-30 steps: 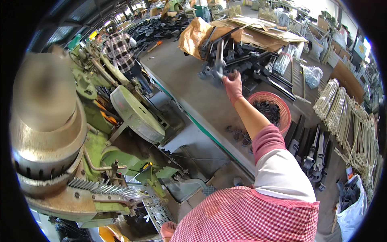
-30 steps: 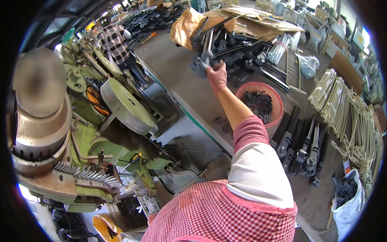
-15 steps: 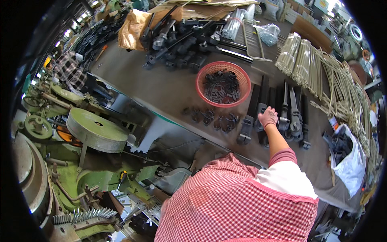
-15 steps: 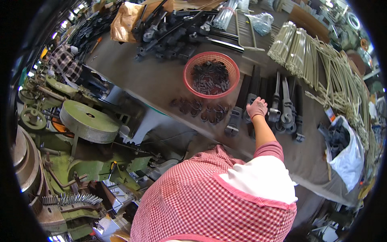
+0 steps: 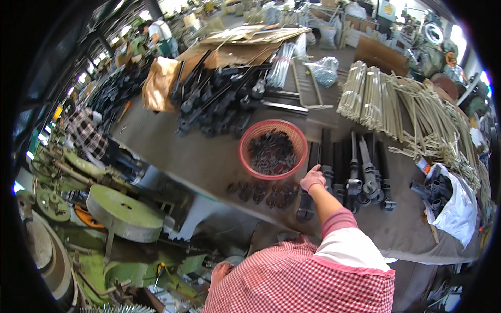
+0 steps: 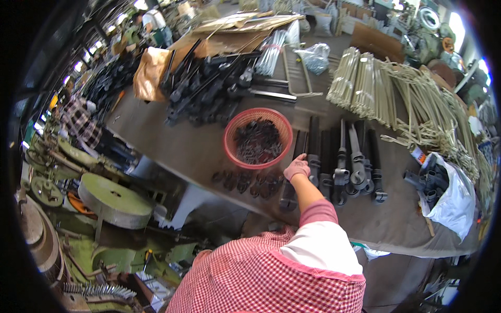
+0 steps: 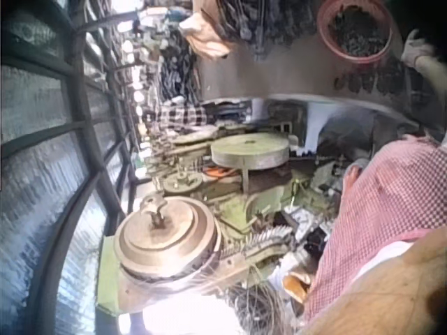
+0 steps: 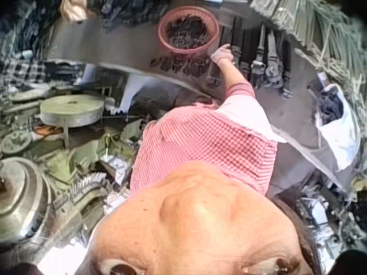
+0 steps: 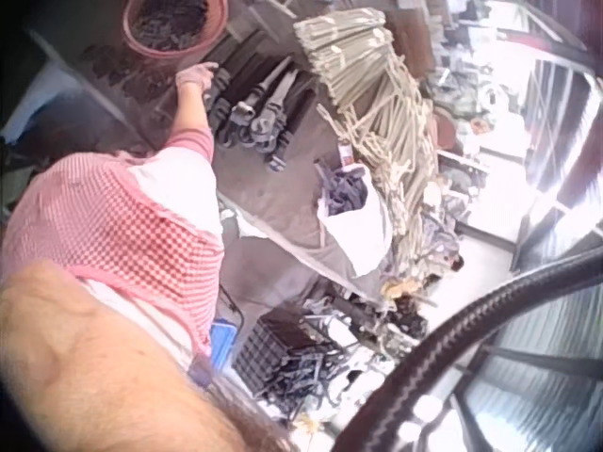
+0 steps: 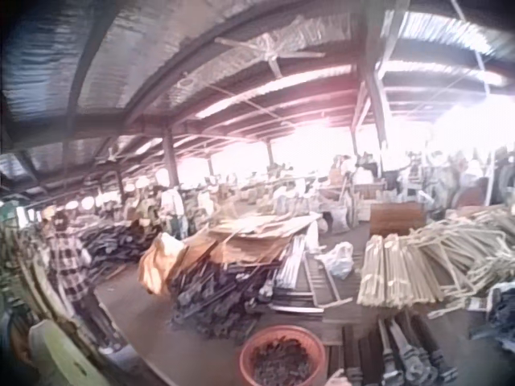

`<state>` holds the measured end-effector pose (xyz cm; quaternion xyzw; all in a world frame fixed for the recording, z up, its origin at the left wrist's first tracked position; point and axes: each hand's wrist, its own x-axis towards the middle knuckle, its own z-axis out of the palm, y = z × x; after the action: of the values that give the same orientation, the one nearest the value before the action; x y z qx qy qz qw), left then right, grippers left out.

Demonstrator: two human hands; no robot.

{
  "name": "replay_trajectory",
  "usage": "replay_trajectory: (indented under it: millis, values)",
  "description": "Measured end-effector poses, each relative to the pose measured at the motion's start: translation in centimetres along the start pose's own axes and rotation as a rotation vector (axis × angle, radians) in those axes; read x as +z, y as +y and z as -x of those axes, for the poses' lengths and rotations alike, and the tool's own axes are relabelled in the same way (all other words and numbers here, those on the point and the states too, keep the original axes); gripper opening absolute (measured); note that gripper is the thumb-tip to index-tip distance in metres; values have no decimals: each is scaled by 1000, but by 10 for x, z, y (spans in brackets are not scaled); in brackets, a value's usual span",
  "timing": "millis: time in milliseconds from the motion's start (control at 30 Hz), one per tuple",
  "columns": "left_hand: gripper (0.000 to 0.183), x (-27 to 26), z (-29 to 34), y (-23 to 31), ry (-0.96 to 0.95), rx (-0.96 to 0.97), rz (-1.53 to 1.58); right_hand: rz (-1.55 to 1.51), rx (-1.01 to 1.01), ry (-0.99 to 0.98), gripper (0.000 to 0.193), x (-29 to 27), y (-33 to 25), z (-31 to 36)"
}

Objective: The person repeatedly picks small black plastic components from a red basket, inserts them into a larger black plastic housing, and places the assembled units into a blue crate. The person also uses a metal rod to adjust or clear a nearby machine during the process.

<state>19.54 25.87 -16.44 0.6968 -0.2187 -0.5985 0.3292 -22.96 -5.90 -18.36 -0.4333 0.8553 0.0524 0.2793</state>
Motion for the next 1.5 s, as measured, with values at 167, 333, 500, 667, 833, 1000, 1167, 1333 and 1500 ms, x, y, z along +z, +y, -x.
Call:
replay_trajectory:
  millis: [167,333,500,667,833,1000,1167,1333,1500]
  values:
    - [28,62,-21,82,-476,283,93,-388,-286,196,93,-42,25,72]
    - [44,143,-68,168,-539,415,288,-563,-660,-39,93,3,-37,189]
    - [19,121,-92,203,-399,169,705,-1061,-1042,-19,37,59,-40,190]
    - [16,62,-79,197,-492,187,811,-48,-761,310,28,81,37,82]
    - [22,35,-45,180,-550,223,780,98,-826,234,41,105,38,57]
    - [35,21,-18,173,-576,246,862,153,-783,199,44,111,31,55]
    - [49,10,-10,161,-543,385,808,93,-759,339,36,121,50,51]
    - [40,2,-18,132,-174,242,821,-141,-606,275,33,120,75,69]
    - [27,3,-14,118,-292,154,831,-602,-710,-43,26,99,57,125]
